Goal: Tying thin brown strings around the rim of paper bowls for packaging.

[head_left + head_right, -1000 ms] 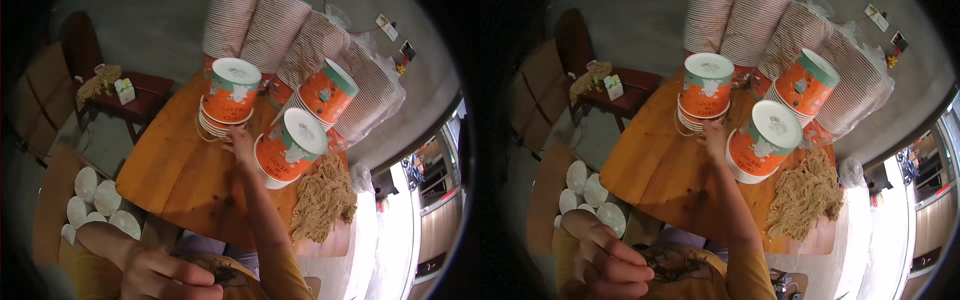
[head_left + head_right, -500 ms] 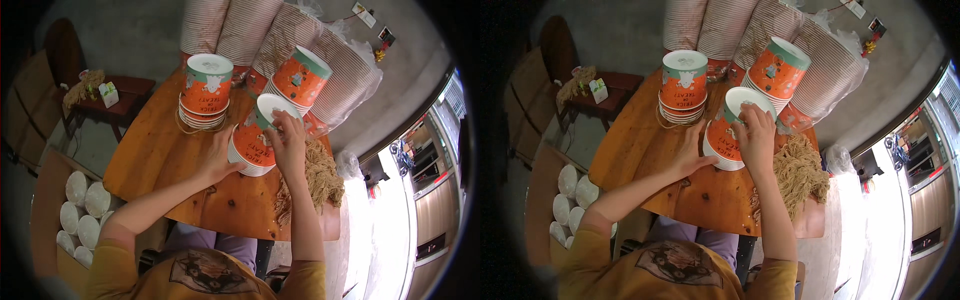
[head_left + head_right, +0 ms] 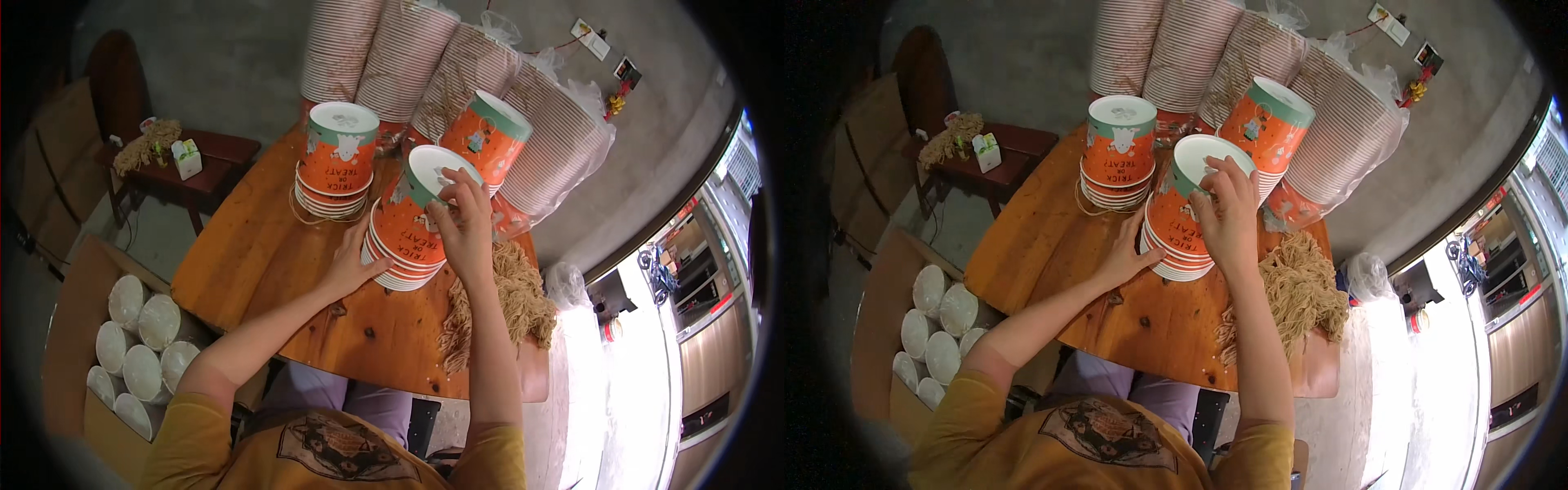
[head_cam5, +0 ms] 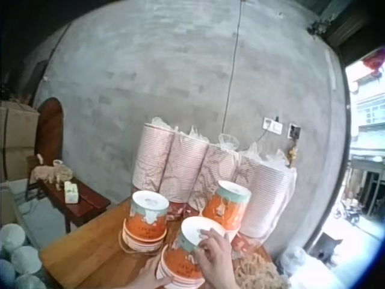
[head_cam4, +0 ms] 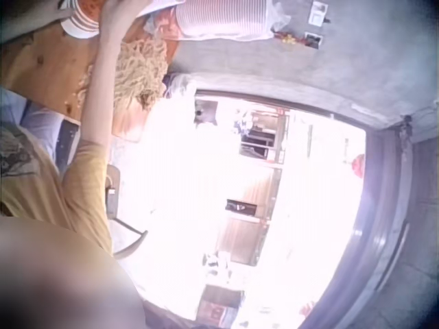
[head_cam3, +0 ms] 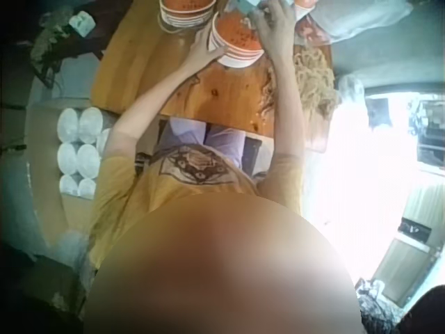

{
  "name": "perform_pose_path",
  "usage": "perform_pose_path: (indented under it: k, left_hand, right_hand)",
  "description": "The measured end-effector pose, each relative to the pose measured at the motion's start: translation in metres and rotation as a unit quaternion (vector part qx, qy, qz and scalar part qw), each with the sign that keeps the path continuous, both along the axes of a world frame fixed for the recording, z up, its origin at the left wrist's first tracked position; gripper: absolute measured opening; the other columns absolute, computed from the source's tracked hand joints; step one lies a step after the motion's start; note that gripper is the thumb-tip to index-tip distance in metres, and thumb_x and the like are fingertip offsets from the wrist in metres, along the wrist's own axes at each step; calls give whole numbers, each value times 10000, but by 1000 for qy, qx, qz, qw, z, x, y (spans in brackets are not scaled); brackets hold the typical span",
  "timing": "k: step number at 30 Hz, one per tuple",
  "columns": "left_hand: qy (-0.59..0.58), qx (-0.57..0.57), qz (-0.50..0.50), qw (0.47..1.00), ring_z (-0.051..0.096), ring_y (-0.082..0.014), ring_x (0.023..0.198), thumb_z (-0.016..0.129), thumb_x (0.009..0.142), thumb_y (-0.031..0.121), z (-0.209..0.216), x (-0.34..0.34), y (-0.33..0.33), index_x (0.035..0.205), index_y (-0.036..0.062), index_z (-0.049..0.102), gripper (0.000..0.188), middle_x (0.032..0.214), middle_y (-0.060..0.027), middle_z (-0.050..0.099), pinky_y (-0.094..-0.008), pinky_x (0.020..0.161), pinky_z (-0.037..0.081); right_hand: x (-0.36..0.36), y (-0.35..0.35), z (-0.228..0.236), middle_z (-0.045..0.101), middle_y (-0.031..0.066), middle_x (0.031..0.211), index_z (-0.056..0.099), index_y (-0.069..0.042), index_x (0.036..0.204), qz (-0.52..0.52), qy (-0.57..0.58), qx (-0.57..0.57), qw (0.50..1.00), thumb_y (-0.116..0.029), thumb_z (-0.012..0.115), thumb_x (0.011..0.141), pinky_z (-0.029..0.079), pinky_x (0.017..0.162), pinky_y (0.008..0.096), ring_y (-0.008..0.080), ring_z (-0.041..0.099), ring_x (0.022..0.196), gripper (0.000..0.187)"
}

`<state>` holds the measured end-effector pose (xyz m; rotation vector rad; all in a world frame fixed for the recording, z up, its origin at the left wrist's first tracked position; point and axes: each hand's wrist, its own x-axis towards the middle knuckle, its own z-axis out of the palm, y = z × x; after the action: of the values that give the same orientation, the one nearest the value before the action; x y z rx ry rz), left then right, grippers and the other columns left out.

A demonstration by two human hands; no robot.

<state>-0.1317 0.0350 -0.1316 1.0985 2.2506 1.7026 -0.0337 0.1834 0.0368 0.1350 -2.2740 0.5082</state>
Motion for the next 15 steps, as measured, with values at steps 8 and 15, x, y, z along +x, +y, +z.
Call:
perform_pose_path:
  k: [8,15]
  left_hand:
    - [-71,7,14,997,245,-393,1402,645,795,602,5,4,10,1495,133,194,957,1489,-196,247,-581,1111,171]
    - [-28,69,71,995,287,-340,1387,667,784,453,15,1,10,1478,88,253,886,1463,-173,289,-477,1139,206]
  right_hand:
    - [7,12,14,564,97,1265,541,-41,932,26,23,-35,999,-83,676,822,270,1096,527,372,496,1194,179]
    - [59,30,63,541,175,1323,499,-10,1025,92,188,-189,960,-51,613,918,557,702,275,167,648,887,161]
